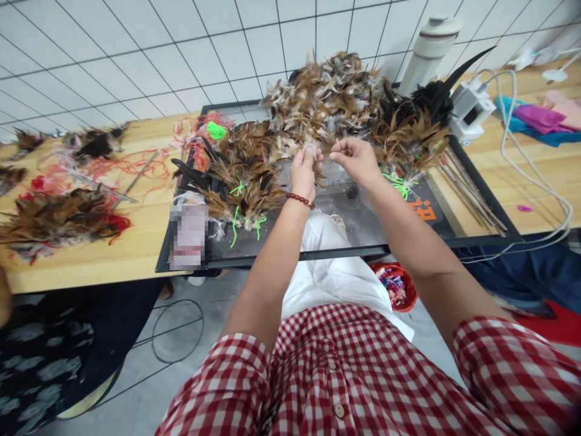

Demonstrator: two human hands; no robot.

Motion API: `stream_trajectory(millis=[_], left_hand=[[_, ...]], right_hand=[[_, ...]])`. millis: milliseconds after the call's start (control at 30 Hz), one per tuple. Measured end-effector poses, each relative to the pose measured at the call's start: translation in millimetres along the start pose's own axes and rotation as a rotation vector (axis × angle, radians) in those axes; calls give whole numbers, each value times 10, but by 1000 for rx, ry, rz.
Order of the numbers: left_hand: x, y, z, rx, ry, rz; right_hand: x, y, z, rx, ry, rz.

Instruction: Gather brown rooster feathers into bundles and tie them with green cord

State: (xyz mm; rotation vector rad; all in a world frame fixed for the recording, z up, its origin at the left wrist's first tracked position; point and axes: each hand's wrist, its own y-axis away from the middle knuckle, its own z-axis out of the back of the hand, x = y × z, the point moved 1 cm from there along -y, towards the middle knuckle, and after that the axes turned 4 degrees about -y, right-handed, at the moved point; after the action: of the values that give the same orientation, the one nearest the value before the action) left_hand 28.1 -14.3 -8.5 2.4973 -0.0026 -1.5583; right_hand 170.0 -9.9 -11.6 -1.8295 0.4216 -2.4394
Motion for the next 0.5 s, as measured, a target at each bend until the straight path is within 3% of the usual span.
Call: stream_trajectory(millis=[100,300,400,500], left_hand=[[-80,-61,70,-67,10,-21],[-98,-135,166,-124,-42,-19],[-41,-150,148,-102,-84,-25],[40,-173,127,-48,-142,-78]], right_hand=[[-68,-25,85,73,367,60],[-79,64,15,193,807,70],[-52,78,10,223,904,68],[-2,74,41,256,856,202]])
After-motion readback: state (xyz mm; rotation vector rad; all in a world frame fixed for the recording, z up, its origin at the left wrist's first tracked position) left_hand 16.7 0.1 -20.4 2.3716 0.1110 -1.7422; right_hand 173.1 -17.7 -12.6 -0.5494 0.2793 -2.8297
